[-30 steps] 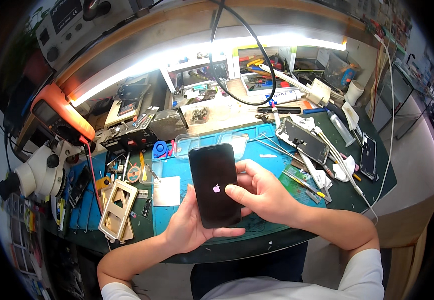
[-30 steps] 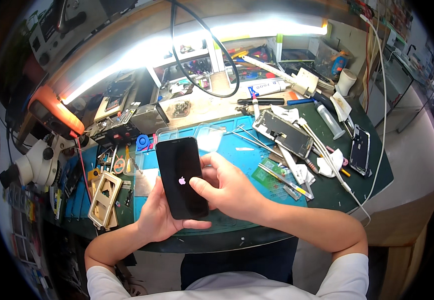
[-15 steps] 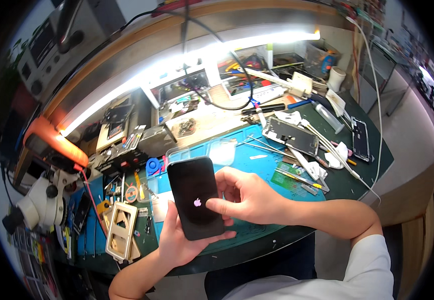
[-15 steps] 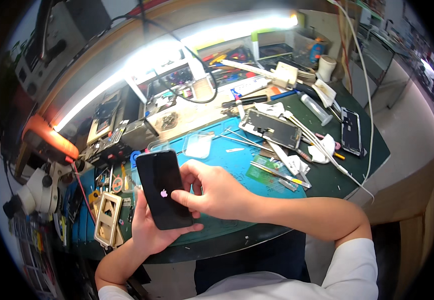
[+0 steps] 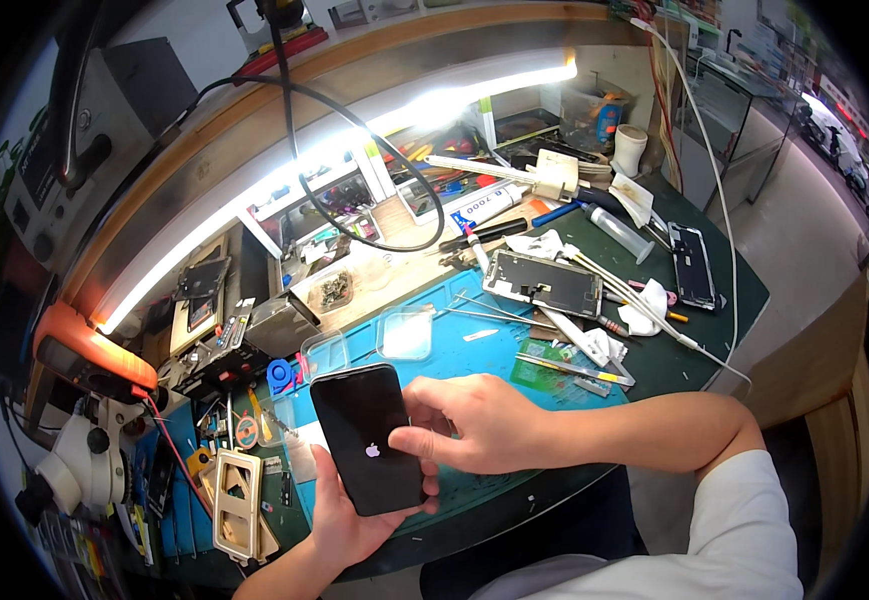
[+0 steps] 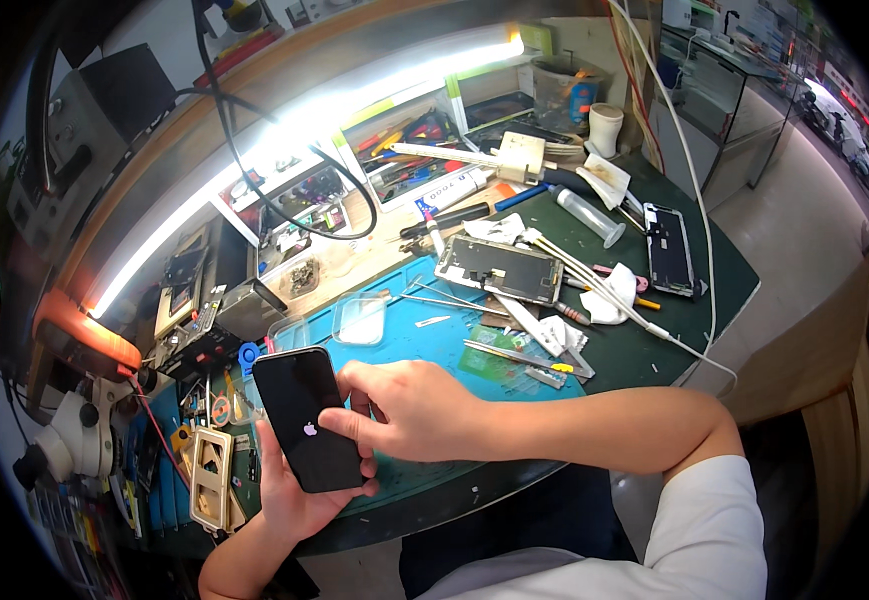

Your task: The person disassembles a smartphone to access the internal components, removes a small part, and then reassembles the device. They test the phone's screen responsiveness and boot sequence multiple times during the process to verify functionality.

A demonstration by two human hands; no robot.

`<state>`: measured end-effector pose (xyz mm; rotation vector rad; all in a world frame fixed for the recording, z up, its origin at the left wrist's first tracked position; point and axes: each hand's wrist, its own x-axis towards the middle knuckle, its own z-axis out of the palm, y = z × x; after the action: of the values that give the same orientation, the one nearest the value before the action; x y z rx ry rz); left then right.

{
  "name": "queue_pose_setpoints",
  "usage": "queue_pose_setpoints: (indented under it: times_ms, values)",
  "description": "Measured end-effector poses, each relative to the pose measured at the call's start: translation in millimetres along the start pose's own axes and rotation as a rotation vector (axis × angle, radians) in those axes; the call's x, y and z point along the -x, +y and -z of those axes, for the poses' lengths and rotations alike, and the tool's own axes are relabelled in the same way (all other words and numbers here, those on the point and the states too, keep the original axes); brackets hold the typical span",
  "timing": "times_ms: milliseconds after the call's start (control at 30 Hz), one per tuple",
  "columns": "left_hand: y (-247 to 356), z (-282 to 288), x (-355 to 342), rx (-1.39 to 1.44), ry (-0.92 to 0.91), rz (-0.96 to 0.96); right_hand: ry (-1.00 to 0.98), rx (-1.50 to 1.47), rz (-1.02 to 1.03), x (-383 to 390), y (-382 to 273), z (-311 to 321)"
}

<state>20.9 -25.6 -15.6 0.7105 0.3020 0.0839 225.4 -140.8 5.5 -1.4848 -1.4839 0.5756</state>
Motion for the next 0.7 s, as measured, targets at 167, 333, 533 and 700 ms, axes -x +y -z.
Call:
queue_pose_setpoints:
  times_ms: [167,333,533,700]
  values:
    - [0.3,1.9,0.9,0.118,-0.106,0.004,0.118,0.068,0.104,-0.7,6.2,-1.9]
    - [-1.6,4.5,2.7,0.032,-0.029,0.018,0.157,0.131,0.177,0.2,12.6,-4.5]
    - [-0.3,-2.1,4.4,0.052,0.03,0.035,0.129,0.173,0.193,2.4,16.7,-5.5]
    - [-1.2,0.6,2.6,0.055,0.017,0.035,0.119,0.187,0.187,2.8,15.5,-4.5]
